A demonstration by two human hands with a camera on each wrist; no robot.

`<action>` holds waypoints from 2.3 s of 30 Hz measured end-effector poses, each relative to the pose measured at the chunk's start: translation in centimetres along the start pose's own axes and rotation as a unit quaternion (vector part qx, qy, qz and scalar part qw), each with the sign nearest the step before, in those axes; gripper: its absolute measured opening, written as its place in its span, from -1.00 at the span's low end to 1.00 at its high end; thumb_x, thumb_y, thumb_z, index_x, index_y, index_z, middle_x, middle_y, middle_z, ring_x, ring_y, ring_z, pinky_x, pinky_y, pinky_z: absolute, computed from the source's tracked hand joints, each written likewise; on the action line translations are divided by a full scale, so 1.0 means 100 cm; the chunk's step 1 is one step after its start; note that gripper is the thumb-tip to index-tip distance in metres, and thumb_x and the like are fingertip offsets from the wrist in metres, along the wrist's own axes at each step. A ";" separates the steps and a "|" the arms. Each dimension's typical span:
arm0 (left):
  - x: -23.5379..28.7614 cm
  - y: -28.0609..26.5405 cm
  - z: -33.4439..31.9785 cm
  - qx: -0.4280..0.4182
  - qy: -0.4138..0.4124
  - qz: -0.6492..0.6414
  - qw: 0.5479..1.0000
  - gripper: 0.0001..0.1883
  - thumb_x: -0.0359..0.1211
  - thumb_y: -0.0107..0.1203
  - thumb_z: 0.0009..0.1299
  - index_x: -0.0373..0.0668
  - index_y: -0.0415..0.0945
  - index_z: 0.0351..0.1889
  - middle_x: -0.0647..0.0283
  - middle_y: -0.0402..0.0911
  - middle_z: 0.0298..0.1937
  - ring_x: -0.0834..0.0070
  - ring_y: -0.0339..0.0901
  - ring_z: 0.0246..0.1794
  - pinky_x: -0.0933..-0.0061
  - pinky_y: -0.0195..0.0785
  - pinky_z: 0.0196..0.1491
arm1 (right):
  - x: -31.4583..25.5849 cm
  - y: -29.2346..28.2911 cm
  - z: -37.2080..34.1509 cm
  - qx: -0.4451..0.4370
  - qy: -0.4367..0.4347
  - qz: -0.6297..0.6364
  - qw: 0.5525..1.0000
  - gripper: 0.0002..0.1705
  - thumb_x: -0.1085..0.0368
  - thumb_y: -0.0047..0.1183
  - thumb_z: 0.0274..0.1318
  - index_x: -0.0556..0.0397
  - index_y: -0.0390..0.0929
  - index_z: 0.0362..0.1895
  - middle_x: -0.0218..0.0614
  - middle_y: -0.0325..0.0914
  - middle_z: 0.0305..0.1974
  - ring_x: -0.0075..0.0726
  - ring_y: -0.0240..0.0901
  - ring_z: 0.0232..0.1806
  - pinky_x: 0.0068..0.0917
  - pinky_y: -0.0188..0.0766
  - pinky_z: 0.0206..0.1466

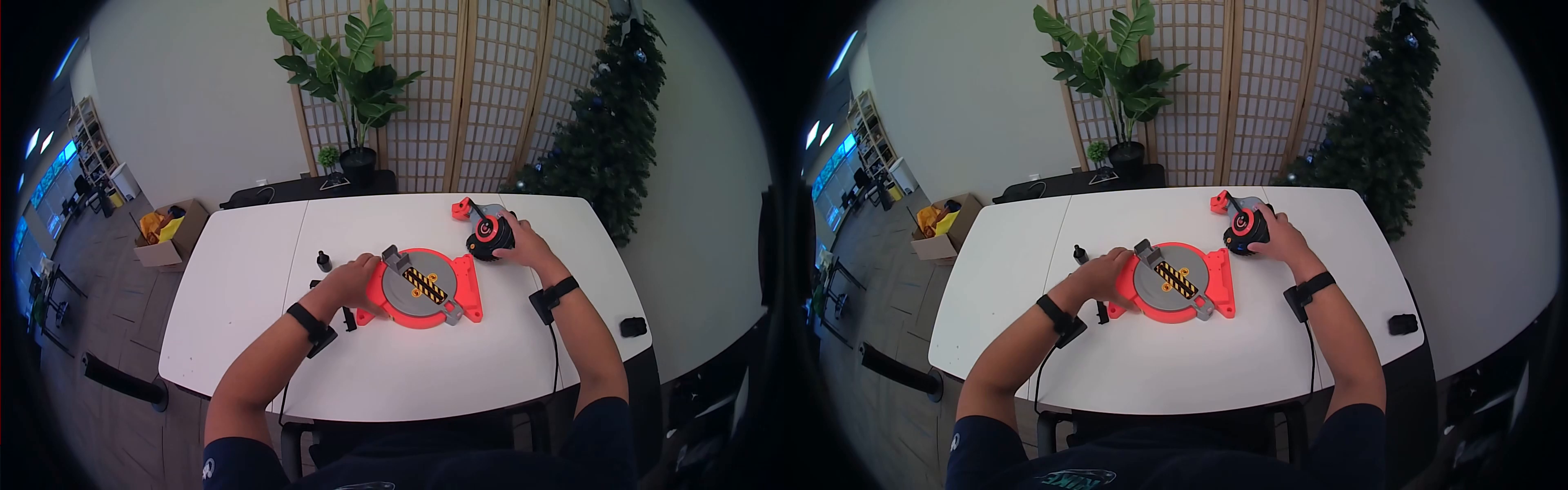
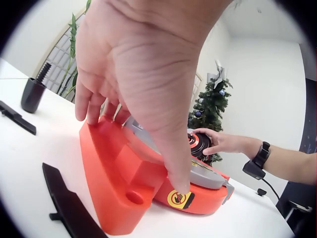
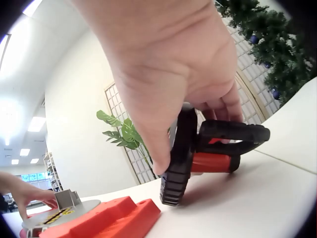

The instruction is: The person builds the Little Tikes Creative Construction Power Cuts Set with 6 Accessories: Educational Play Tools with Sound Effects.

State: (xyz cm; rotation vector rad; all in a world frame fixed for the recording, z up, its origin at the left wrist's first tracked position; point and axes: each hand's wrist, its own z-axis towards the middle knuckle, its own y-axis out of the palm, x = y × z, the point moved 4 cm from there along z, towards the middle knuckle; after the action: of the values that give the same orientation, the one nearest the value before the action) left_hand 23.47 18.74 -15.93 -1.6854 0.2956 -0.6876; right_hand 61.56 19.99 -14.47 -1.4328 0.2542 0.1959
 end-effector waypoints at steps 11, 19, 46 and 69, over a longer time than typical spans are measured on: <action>-0.008 0.006 0.006 -0.014 -0.014 0.031 0.999 0.29 0.25 0.53 -0.31 -0.33 0.24 0.33 0.00 0.38 0.31 0.06 0.54 0.17 0.25 0.48 0.16 | -0.008 0.001 -0.005 -0.007 -0.005 0.097 0.995 0.08 0.20 0.53 -0.26 -0.12 0.17 0.39 0.06 0.44 0.17 0.11 0.43 0.23 -0.19 0.39 0.28; -0.006 0.004 0.005 -0.005 -0.020 0.045 0.999 0.24 0.27 0.52 -0.29 -0.29 0.28 0.28 0.01 0.42 0.25 0.08 0.56 0.13 0.23 0.51 0.10 | -0.010 0.013 0.006 0.063 0.001 0.140 0.988 0.14 0.12 0.48 -0.11 0.07 0.00 0.45 0.12 0.46 0.16 0.14 0.44 0.23 -0.14 0.41 0.24; 0.000 -0.009 0.021 -0.050 -0.083 0.068 0.993 0.17 0.44 0.36 -0.17 -0.31 0.39 0.20 -0.01 0.57 0.09 0.13 0.56 0.14 0.20 0.46 0.15 | -0.088 0.055 -0.046 -0.164 -0.254 -0.003 0.953 0.50 -0.28 0.54 -0.50 0.31 0.04 0.44 0.18 0.06 0.44 0.19 -0.03 0.51 -0.20 0.07 0.51; -0.005 -0.012 0.065 0.025 -0.042 -0.060 0.997 -0.43 0.00 0.30 0.17 -0.22 0.64 0.01 -0.02 0.71 -0.19 0.11 0.66 -0.17 0.26 0.50 -0.01 | -0.102 0.042 -0.031 -0.248 -0.261 -0.041 0.932 0.43 0.16 0.66 -0.72 0.17 0.16 0.42 -0.04 0.13 0.45 0.04 0.05 0.49 -0.31 0.13 0.50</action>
State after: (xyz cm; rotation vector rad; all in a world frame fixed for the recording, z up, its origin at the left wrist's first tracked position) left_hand 26.70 24.51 -15.48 -1.6895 0.1175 -0.7050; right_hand 50.39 17.68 -15.83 -1.8241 -0.3164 0.5941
